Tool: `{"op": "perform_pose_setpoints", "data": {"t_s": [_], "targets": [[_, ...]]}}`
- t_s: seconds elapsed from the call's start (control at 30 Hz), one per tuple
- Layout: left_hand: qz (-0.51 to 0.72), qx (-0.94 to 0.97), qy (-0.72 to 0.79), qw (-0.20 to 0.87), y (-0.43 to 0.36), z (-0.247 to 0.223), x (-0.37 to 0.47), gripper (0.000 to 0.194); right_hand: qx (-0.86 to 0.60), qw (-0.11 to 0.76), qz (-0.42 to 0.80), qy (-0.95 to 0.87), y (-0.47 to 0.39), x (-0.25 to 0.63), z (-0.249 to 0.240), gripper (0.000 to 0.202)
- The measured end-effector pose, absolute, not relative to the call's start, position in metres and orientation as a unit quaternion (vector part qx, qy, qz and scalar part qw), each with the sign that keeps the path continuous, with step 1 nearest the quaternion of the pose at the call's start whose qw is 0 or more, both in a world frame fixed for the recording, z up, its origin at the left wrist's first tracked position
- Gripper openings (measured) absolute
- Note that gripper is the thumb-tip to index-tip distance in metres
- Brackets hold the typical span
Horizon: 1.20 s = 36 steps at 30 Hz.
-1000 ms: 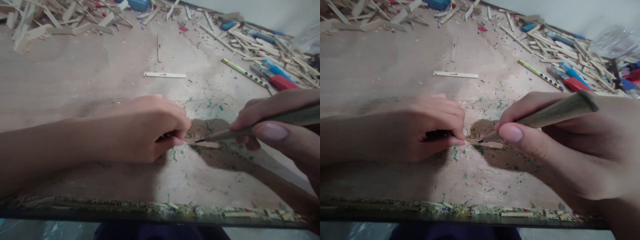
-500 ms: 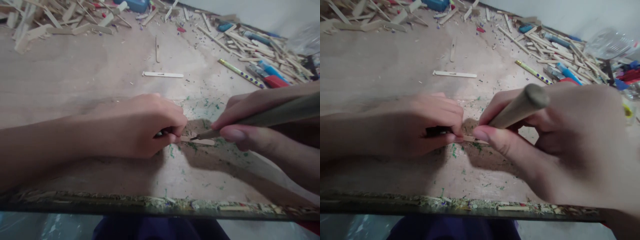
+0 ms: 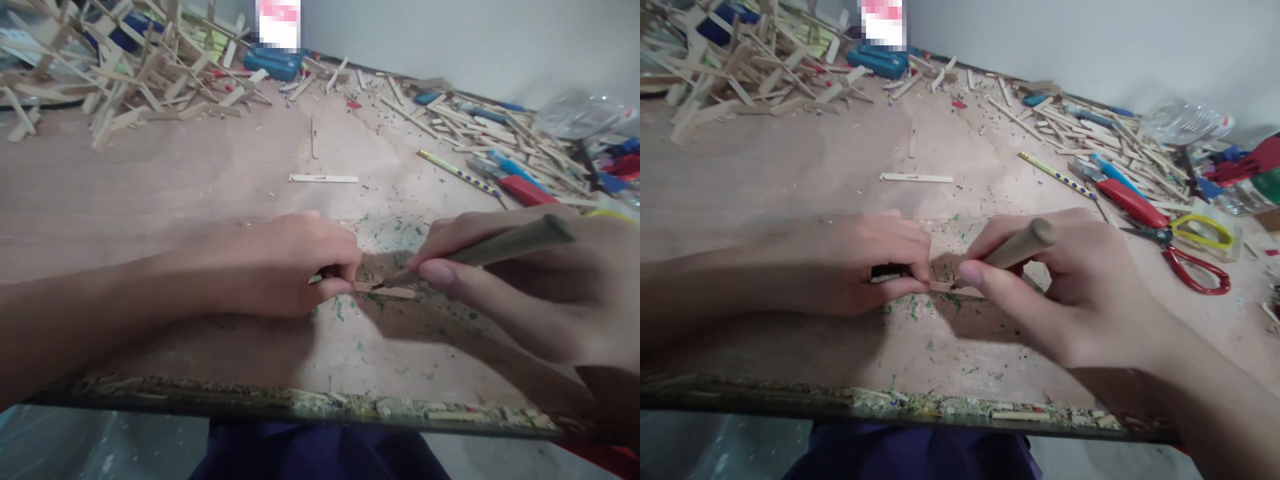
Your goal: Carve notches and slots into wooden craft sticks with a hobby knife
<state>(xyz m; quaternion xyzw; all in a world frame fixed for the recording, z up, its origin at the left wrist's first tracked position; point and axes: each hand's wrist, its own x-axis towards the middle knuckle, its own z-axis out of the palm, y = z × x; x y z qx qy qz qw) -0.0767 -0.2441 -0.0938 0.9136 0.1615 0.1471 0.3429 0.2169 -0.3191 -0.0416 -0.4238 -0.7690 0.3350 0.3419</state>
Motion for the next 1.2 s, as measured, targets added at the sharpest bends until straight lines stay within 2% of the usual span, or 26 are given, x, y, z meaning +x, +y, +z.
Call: {"op": "perform_pose_setpoints", "data": {"t_s": [0.23, 0.33, 1.2], "targets": [[0.194, 0.913, 0.116, 0.339, -0.242, -0.1, -0.078, 0.026, -0.44, 0.39, 0.441, -0.678, -0.299, 0.233, -0.063, 0.033], [0.194, 0.913, 0.121, 0.337, -0.243, -0.099, -0.078, 0.028, -0.441, 0.402, 0.463, -0.656, -0.297, 0.234, -0.068, 0.032], [0.199, 0.911, 0.113, 0.343, -0.243, -0.1, -0.077, 0.029, -0.446, 0.411, 0.405, -0.684, -0.306, 0.246, -0.073, 0.014]]}}
